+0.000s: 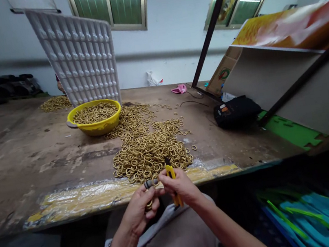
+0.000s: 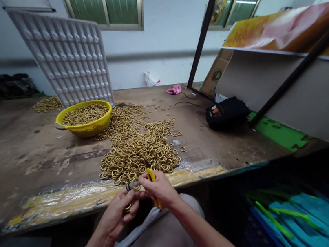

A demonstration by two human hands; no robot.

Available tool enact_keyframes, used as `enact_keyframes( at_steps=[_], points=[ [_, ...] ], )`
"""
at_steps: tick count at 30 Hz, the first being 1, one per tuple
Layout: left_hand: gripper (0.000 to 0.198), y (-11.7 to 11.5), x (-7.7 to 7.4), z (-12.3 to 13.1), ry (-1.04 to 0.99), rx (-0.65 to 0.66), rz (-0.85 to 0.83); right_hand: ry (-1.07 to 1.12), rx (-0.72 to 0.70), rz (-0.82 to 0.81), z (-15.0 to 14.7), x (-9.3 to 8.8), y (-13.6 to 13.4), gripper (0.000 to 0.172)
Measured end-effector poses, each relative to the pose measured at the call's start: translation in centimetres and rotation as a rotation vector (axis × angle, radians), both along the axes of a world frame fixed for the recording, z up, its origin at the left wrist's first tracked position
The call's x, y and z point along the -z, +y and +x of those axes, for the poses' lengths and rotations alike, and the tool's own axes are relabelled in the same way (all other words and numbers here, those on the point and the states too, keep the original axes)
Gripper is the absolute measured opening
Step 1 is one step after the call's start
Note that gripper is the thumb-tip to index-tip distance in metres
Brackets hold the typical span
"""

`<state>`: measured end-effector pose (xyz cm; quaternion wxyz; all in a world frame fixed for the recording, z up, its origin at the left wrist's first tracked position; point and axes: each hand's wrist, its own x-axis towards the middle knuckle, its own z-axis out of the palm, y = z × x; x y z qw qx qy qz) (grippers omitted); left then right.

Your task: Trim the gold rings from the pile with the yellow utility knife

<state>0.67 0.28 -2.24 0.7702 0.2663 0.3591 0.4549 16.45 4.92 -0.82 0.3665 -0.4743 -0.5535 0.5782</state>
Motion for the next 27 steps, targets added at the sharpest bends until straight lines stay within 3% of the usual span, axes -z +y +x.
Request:
enact_keyframes(
  at_steps=[2, 5, 13, 16, 21, 27],
  points=[
    [0.03, 0.1, -0.6, 0.3, -0.067, -0.005, 0.022, 0.23, 0.019, -0.126, -0.5, -0.3, -0.7, 0.035],
    [0.026, 0.1, -1.3, 0.4, -0.114, -0.046, 0.007, 0.402, 0.078, -0.195, -1.0, -0.1, -1.3, 0.04],
    [0.034, -0.1, -2.4, 0.5, -0.048, -0.052, 0.014, 0.417, 0.077, -0.207, -1.7, 0.8, -1.8, 0.04],
    [0.034, 0.0, -2.5, 0.6, 0.003, -0.063, 0.033, 0.185, 0.015, -0.026, -1.1, 0.1, -1.9, 0.031],
    [0.034, -0.1, -2.6, 0.6, 0.165, -0.128, 0.103, -0.574, -0.069, 0.606, 0.8, -1.2, -2.2, 0.011],
    [0.027, -0.1, -2.4, 0.2, 0.471, -0.116, 0.243, -0.948, -0.179, 0.663, 0.9, -1.3, -2.6, 0.029]
  ],
)
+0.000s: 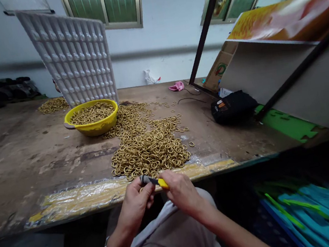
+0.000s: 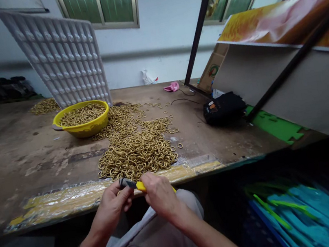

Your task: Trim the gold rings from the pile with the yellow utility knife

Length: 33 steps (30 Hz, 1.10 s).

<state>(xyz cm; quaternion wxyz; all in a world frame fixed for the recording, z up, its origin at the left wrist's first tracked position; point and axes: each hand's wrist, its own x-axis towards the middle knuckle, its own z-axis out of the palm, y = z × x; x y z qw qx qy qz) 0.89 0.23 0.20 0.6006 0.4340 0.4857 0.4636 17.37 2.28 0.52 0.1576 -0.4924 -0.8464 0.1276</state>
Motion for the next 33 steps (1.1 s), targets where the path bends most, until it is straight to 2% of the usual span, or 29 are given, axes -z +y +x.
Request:
enact_keyframes(
  at_steps=[2, 4, 6, 8, 11, 16, 21, 26, 28, 31, 33],
  points=[
    [0.025, -0.3, -0.5, -0.2, 0.101, 0.016, 0.046, -0.075, 0.006, 0.009, 0.2, 0.2, 0.6, 0.029],
    [0.025, -0.9, -1.4, -0.5, 0.137, 0.045, 0.073, -0.16, 0.092, -0.011, 0.9, 0.5, 1.6, 0.024],
    [0.026, -1.6, -2.2, -0.8, 0.118, 0.096, 0.07, -0.232, 0.242, -0.055, 2.1, 0.9, 3.0, 0.021],
    [0.027, -2.0, -2.5, -1.1, 0.058, 0.147, 0.036, -0.24, 0.306, -0.064, 3.2, 1.4, 4.1, 0.018],
    [0.035, -1.7, -1.5, -1.4, -0.107, 0.129, -0.054, -0.171, 0.244, -0.038, 3.3, 2.3, 4.7, 0.015],
    [0.037, -0.8, 1.0, -2.2, -0.277, -0.065, -0.132, -0.143, 0.168, -0.046, 0.6, 3.9, 4.3, 0.012],
    [0.031, -1.5, 1.9, -3.2, -0.399, -0.043, -0.215, -0.081, 0.187, -0.108, -0.5, 4.8, 5.1, 0.007],
    [0.032, -1.3, 2.6, -2.9, -0.534, 0.035, -0.354, 0.063, 0.142, -0.132, 0.0, 3.9, 4.9, 0.02],
    [0.031, -1.0, 2.6, -2.4, -0.578, 0.048, -0.367, 0.235, 0.095, -0.201, 0.1, 3.0, 4.2, 0.023],
    [0.025, -0.6, 2.1, -1.7, -0.595, 0.044, -0.34, 0.624, 0.009, -0.407, 0.2, 1.4, 3.0, 0.022],
    [0.023, -0.5, 1.9, -1.4, -0.601, 0.044, -0.339, 0.757, -0.055, -0.495, 0.4, 0.4, 2.5, 0.022]
  ],
)
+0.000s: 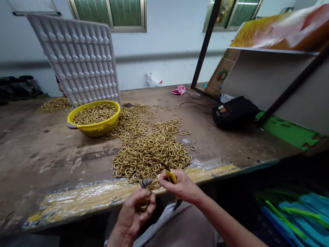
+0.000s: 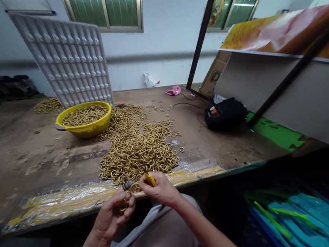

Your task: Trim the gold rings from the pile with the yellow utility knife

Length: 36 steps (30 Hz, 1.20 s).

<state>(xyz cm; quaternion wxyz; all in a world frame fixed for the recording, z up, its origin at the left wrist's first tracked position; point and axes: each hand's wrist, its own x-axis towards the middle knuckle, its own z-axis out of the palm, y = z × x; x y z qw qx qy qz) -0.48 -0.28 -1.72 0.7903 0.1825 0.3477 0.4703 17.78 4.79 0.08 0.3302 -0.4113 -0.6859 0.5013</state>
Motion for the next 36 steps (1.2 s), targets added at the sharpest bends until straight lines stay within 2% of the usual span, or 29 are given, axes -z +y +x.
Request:
enact_keyframes(
  at_steps=[4, 9, 15, 19, 21, 26, 29, 31, 34, 36],
  points=[
    [0.032, 0.0, -0.2, 0.3, 0.01, 0.057, 0.011, 0.03, -0.098, 0.04, 0.4, -1.0, -0.2, 0.021],
    [0.028, 0.0, -0.9, 0.5, 0.048, 0.168, 0.113, 0.057, -0.135, 0.125, 0.7, -1.0, -0.2, 0.019],
    [0.031, -0.2, -1.9, 0.8, 0.104, 0.148, 0.154, 0.015, -0.105, 0.268, 0.5, -1.3, -0.7, 0.019],
    [0.032, -0.2, -2.0, 1.2, 0.251, 0.06, 0.229, -0.2, 0.019, 0.441, 0.7, -1.0, -1.5, 0.015],
    [0.032, -0.2, -2.0, 1.4, 0.341, 0.017, 0.279, -0.361, 0.021, 0.499, 0.8, -0.8, -2.1, 0.009],
    [0.028, 0.0, -2.0, 1.3, 0.578, 0.009, 0.399, -0.658, -0.008, 0.54, 0.3, -0.7, -3.1, 0.024],
    [0.027, -0.2, -2.6, 1.1, 0.697, 0.017, 0.471, -0.771, -0.001, 0.524, 0.2, -0.5, -2.7, 0.027],
    [0.026, -0.6, -3.3, 0.8, 0.721, 0.043, 0.49, -0.89, 0.071, 0.454, 0.7, 0.0, -1.7, 0.025],
    [0.024, -1.6, -4.3, 0.0, 0.674, 0.131, 0.466, -1.03, 0.225, 0.34, 2.3, 0.9, 0.3, 0.021],
    [0.025, -1.8, -4.3, -0.6, 0.596, 0.145, 0.392, -0.995, 0.254, 0.337, 3.1, 1.4, 1.4, 0.016]
  ],
)
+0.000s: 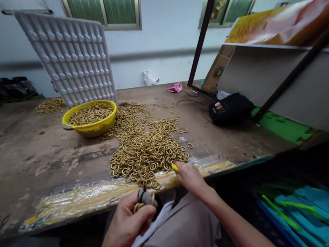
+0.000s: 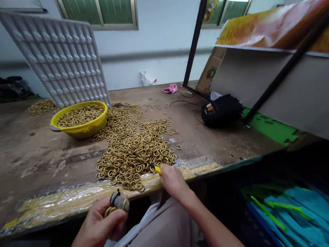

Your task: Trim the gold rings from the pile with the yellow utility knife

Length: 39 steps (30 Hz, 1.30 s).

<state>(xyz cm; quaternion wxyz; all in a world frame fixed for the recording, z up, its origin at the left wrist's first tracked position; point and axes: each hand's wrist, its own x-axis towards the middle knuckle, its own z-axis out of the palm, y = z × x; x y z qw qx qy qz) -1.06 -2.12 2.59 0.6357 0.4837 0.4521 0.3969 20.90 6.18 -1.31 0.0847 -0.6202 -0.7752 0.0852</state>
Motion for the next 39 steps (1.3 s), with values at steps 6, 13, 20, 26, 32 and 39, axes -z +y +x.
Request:
enact_keyframes(
  at_steps=[6, 13, 20, 26, 32, 39],
  points=[
    [0.041, 1.3, 2.9, -1.5, -0.221, -0.252, -0.181, 0.281, -0.207, -0.048, -1.5, 1.4, -0.1, 0.009],
    [0.028, 0.4, 5.0, -2.0, -0.389, -0.275, -0.292, 0.101, -0.353, -0.067, -3.2, 2.7, -1.7, 0.006],
    [0.036, 1.5, 5.7, -0.5, -0.388, -0.198, -0.375, 0.385, -0.241, -0.049, -3.2, 2.9, 0.1, 0.014],
    [0.035, 2.3, 3.8, 1.3, -0.141, -0.24, -0.066, 0.911, -0.158, -0.338, -3.1, -0.2, 0.9, 0.02],
    [0.031, 3.2, 2.3, 1.9, -0.033, -0.158, -0.034, 0.976, -0.297, -0.463, -2.8, -3.3, -0.3, 0.022],
    [0.033, 3.2, 2.6, 1.8, -0.091, -0.021, -0.096, 1.088, -0.312, -0.544, -2.4, -3.3, -0.6, 0.032]
  ],
)
